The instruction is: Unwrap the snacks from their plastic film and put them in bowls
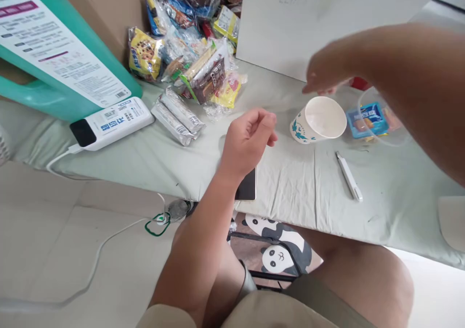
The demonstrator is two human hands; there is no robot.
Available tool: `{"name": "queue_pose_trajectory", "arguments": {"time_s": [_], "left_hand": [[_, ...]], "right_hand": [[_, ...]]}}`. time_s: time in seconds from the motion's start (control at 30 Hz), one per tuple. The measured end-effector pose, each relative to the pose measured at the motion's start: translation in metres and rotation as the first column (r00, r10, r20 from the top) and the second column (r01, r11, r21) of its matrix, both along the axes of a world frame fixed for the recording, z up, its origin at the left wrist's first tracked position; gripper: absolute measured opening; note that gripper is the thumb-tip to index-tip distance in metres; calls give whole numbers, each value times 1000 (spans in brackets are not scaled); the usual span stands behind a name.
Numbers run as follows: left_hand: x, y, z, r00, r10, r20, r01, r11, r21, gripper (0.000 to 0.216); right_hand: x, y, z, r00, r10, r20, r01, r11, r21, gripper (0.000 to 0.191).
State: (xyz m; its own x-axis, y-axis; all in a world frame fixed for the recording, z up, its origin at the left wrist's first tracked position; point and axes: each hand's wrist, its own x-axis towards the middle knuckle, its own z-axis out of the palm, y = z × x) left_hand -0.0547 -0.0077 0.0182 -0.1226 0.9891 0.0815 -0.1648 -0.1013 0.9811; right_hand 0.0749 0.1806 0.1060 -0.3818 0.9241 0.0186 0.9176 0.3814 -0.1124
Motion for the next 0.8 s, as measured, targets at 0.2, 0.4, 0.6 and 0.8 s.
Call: {"name": "queue_pose_trajectory", "arguments": {"time_s": [0.2, 0.4, 0.6, 0.8], "left_hand": [[-13, 1, 0, 989, 143, 36, -141, 989, -51, 47], [-19, 0, 0, 989, 146, 37, -143, 987, -71, 55], [-18, 1, 0, 983, 134, 123, -118, 985, -128, 58], [-2, 11, -9, 960, 81, 269, -5, 962, -272, 62]], "right_hand": [[-115, -38, -10, 851, 495, 175, -499, 866, -25, 78], [-136, -34, -35, 762, 555, 334, -572, 818, -55, 61], [-50, -52, -33, 875, 462, 143, -482, 817, 315, 42], [64, -144, -57, 885, 333, -325, -76, 793, 604, 25]]}}
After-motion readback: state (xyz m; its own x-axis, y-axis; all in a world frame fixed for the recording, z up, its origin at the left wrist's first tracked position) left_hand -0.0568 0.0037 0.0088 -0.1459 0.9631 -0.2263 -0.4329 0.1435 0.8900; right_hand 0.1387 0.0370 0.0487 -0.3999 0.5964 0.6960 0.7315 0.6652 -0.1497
